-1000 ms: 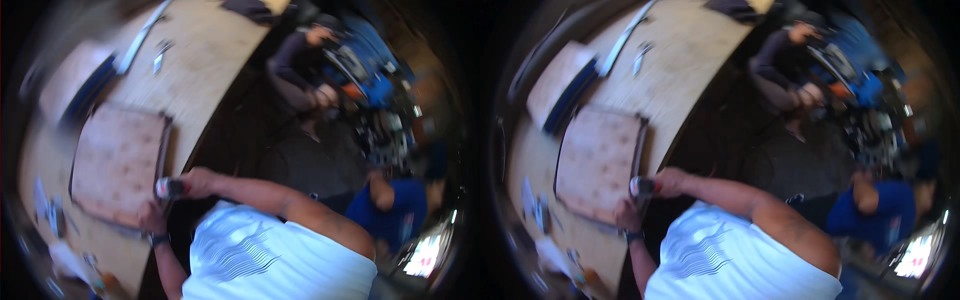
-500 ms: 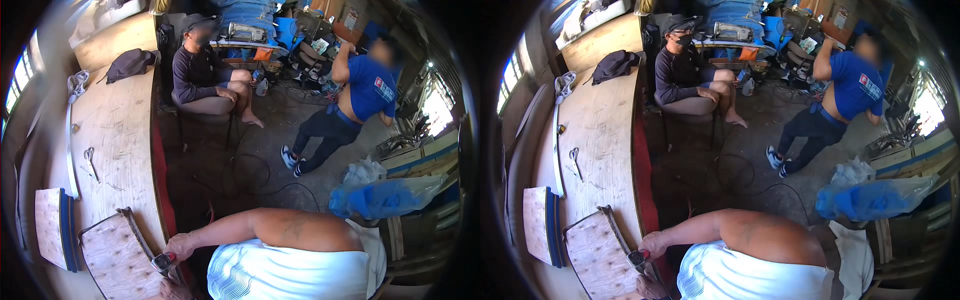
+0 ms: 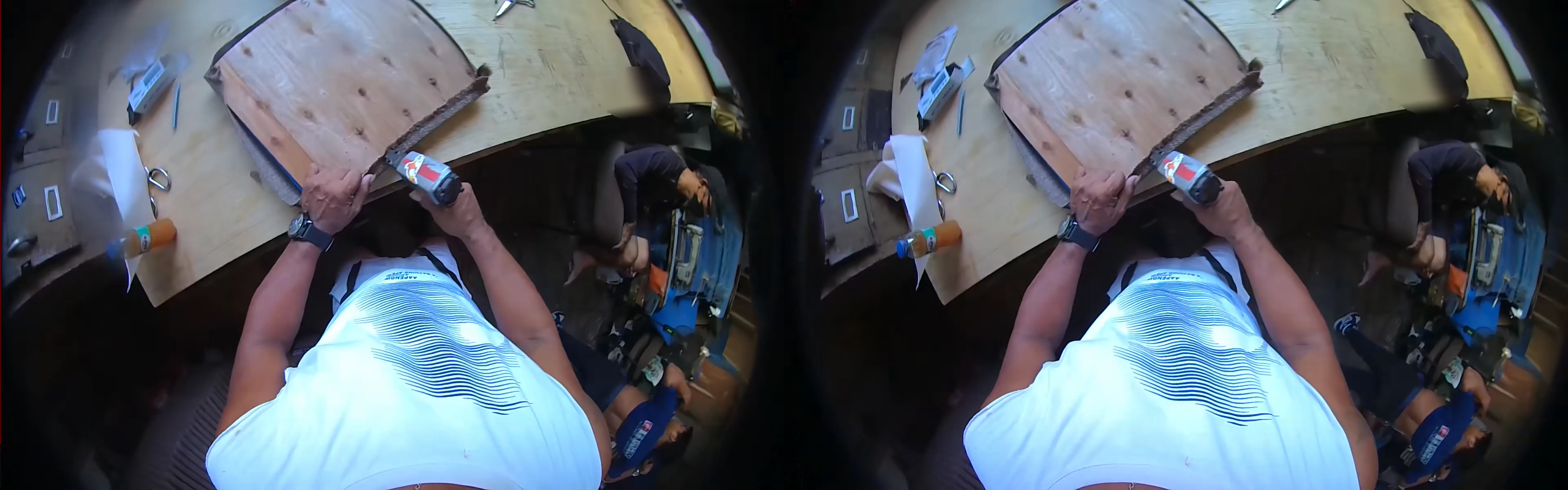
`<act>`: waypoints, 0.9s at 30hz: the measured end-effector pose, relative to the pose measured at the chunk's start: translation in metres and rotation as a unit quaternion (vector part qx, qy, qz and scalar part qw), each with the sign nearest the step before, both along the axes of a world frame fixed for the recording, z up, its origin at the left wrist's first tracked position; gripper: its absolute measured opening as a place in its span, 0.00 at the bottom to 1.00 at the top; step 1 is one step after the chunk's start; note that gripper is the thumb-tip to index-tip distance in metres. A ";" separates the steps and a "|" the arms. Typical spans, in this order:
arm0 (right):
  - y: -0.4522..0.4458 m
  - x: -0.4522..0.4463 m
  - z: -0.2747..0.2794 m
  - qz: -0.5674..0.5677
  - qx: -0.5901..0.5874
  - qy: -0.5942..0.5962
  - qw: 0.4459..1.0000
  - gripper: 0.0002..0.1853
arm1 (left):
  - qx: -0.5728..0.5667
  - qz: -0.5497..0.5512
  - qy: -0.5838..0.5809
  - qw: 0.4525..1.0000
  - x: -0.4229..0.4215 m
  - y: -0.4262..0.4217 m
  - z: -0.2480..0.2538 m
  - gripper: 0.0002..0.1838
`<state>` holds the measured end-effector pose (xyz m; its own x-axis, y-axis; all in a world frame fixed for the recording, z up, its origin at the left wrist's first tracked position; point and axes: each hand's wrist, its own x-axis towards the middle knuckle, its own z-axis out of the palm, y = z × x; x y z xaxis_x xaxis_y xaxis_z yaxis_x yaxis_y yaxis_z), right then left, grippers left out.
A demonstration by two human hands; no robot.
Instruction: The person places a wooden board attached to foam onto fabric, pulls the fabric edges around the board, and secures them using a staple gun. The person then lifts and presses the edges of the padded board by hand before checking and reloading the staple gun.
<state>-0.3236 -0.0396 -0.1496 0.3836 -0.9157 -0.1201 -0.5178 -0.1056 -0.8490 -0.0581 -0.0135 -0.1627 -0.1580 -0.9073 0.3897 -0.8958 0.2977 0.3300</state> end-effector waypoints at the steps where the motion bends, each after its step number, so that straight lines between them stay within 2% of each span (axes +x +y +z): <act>1: -0.001 -0.001 0.000 -0.012 0.000 -0.001 1.000 0.20 | -0.009 0.000 0.019 1.000 -0.002 0.000 -0.002 0.16; 3: 0.000 -0.003 0.001 -0.020 0.002 0.001 1.000 0.19 | -0.016 0.006 0.041 0.999 -0.007 0.000 -0.006 0.16; 7: 0.001 -0.001 0.012 -0.022 0.011 0.016 1.000 0.19 | -0.092 0.089 0.027 0.991 -0.014 0.003 -0.008 0.17; 13: 0.003 0.002 0.024 0.047 0.020 0.013 0.999 0.19 | -0.091 0.139 0.031 0.986 -0.017 0.005 -0.008 0.15; 17: 0.007 0.011 0.020 0.034 -0.003 0.051 0.998 0.19 | -0.076 0.144 0.030 0.986 -0.016 0.004 -0.013 0.16; 23: 0.014 0.016 0.022 0.072 -0.005 0.032 0.997 0.19 | -0.080 0.147 0.038 0.985 -0.015 0.002 -0.011 0.17; 27: 0.020 0.025 0.015 0.050 -0.024 0.047 0.997 0.19 | -0.034 0.134 0.030 0.990 -0.014 0.007 -0.014 0.16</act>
